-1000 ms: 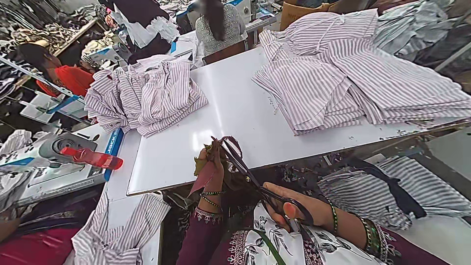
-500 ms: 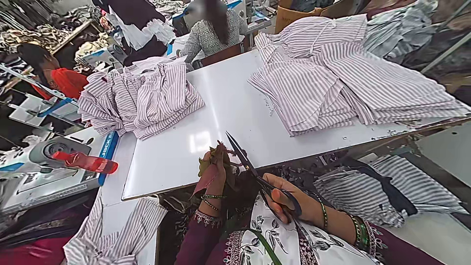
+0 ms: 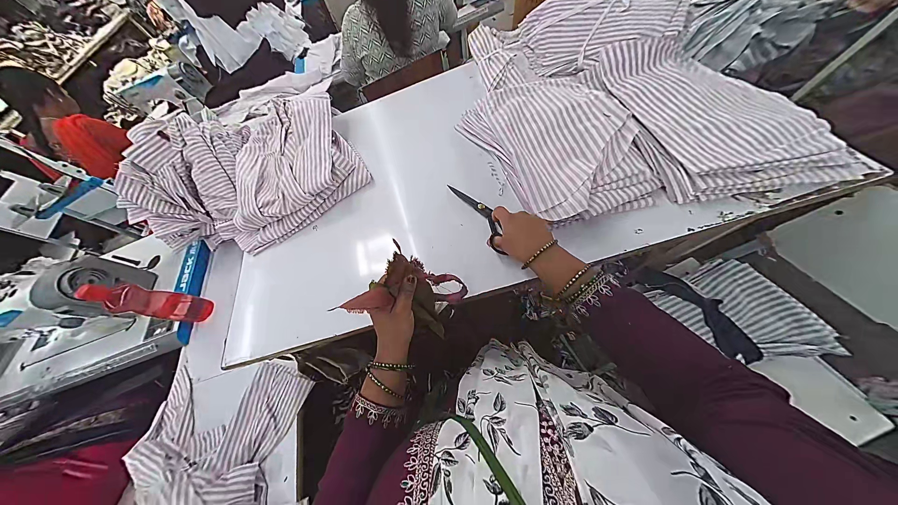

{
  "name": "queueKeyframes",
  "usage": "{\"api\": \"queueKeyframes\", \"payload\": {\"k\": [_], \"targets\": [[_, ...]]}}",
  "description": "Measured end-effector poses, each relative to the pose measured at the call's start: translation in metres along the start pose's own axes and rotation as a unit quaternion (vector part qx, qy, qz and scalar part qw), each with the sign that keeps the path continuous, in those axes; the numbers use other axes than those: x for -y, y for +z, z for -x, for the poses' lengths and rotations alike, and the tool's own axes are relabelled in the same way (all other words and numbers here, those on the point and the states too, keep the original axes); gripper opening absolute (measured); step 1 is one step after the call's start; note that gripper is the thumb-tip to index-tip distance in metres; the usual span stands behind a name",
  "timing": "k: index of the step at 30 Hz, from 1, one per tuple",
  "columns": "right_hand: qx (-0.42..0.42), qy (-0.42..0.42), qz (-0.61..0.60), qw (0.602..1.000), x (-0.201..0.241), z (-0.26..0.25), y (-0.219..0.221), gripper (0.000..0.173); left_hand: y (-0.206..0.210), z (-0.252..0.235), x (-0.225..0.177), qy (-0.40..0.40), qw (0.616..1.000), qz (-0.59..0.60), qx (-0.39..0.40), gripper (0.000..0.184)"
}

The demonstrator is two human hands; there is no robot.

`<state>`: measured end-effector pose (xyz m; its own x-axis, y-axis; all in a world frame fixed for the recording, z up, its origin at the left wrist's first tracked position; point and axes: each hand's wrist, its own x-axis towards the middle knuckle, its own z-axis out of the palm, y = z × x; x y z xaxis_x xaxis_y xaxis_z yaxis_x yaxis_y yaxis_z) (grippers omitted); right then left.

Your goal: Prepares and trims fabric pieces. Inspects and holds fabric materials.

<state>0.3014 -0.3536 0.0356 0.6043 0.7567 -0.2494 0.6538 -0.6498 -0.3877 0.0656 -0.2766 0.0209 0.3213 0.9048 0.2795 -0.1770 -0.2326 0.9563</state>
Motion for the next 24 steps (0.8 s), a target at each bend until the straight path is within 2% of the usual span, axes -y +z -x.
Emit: {"api": "queueKeyframes", "payload": {"k": [2, 3, 5, 7, 8, 9, 12, 15, 17, 21, 24], "targets": [[-0.037, -0.095, -0.051, 0.993, -0.004, 0.004, 0.001, 0.036, 0.002, 0.004, -0.003, -0.014, 1.0, 0.005, 0.011, 0.029], [-0.059, -0.176, -0.126, 0.974, -0.003, 0.013, 0.001, 0.032, 0.003, 0.006, -0.005, -0.02, 1.0, 0.007, 0.021, 0.028], [-0.067, -0.31, -0.285, 0.905, 0.009, 0.04, 0.004, 0.025, 0.007, 0.011, -0.007, -0.03, 0.998, 0.012, 0.049, 0.023], [-0.013, -0.354, -0.38, 0.855, 0.022, 0.067, 0.008, 0.029, 0.012, 0.019, -0.01, -0.046, 0.995, 0.013, 0.087, 0.021], [0.006, -0.356, -0.403, 0.843, 0.025, 0.076, 0.012, 0.03, 0.015, 0.023, -0.012, -0.051, 0.993, 0.015, 0.109, 0.021], [0.007, -0.349, -0.415, 0.84, 0.024, 0.082, 0.015, 0.026, 0.018, 0.026, -0.013, -0.053, 0.99, 0.016, 0.128, 0.021], [-0.071, -0.31, -0.427, 0.847, 0.002, 0.092, 0.021, 0.019, 0.021, 0.028, -0.015, -0.052, 0.986, 0.01, 0.159, 0.017], [-0.115, -0.203, -0.439, 0.868, -0.049, 0.104, 0.01, 0.011, 0.012, 0.012, -0.016, -0.075, 0.99, 0.034, 0.116, 0.02], [-0.147, -0.112, -0.465, 0.866, -0.091, 0.115, 0.005, 0.006, 0.003, -0.002, -0.022, -0.091, 0.99, 0.068, 0.077, 0.03], [-0.248, 0.031, -0.53, 0.81, -0.164, 0.144, 0.009, 0.013, -0.013, -0.025, -0.04, -0.09, 0.986, 0.141, 0.025, 0.047], [-0.303, 0.084, -0.532, 0.786, -0.197, 0.157, 0.013, 0.007, -0.011, -0.029, -0.054, -0.084, 0.98, 0.177, 0.028, 0.051]]}}
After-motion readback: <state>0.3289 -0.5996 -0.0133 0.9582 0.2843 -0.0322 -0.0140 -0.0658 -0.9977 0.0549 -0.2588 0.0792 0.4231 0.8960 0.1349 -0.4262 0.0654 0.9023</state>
